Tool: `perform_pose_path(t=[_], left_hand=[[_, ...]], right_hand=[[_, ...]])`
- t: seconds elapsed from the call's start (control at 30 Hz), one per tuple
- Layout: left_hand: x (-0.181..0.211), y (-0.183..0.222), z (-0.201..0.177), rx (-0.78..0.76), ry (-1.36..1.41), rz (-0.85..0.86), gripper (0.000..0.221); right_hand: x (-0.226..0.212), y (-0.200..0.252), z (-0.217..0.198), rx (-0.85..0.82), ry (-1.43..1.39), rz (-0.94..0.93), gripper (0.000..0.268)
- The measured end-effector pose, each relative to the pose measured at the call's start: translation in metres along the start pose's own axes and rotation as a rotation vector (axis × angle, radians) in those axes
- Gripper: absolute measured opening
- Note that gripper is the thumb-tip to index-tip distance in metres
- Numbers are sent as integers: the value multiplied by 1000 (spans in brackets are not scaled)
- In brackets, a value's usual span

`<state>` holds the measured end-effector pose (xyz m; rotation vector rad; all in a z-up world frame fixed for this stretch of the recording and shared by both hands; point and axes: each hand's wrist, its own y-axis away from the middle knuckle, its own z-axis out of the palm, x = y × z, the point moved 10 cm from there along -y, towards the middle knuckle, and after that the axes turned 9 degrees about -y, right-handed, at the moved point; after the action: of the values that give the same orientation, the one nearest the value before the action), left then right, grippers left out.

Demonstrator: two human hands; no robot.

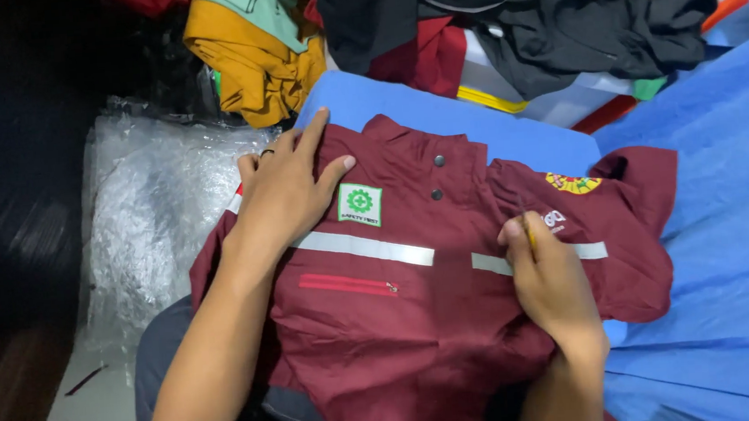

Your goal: Trimming loose threads from a maroon work jacket using small snips during quality control.

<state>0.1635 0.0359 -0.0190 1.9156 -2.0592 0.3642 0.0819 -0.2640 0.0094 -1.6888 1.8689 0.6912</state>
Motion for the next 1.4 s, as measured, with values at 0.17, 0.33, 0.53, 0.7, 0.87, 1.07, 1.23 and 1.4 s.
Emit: perform_pose_path(t=[0.17,0.33,0.53,0.7,0.87,1.07,1.23,1.4], left_hand=[[-40,23,-30,25,58,-14,69],[-92,54,-23,-350,-181,-314,80],[-95,60,-7,-474,-104,-157,47],[-53,60,-34,-293,93,171,27],[-26,64,-76,24,391,185,21],[-38,43,-75,134,441,8,14],[-47,39,-65,46,435,-93,20],[-39,40,-68,57,552,-17,35]], right_hand=[[8,5,22,-63,267,-132,24],[-26,35,26,-2,272,-335,15],[-37,45,68,-129,291,-219,52],[-39,54,79,-282,464,-311,29],[-56,54,80,-275,382,-495,62],[-90,70,83,-79,218,-866,45],[-88,67,86,-41,86,-878,53],[-88,57,84,-111,117,-712,18]])
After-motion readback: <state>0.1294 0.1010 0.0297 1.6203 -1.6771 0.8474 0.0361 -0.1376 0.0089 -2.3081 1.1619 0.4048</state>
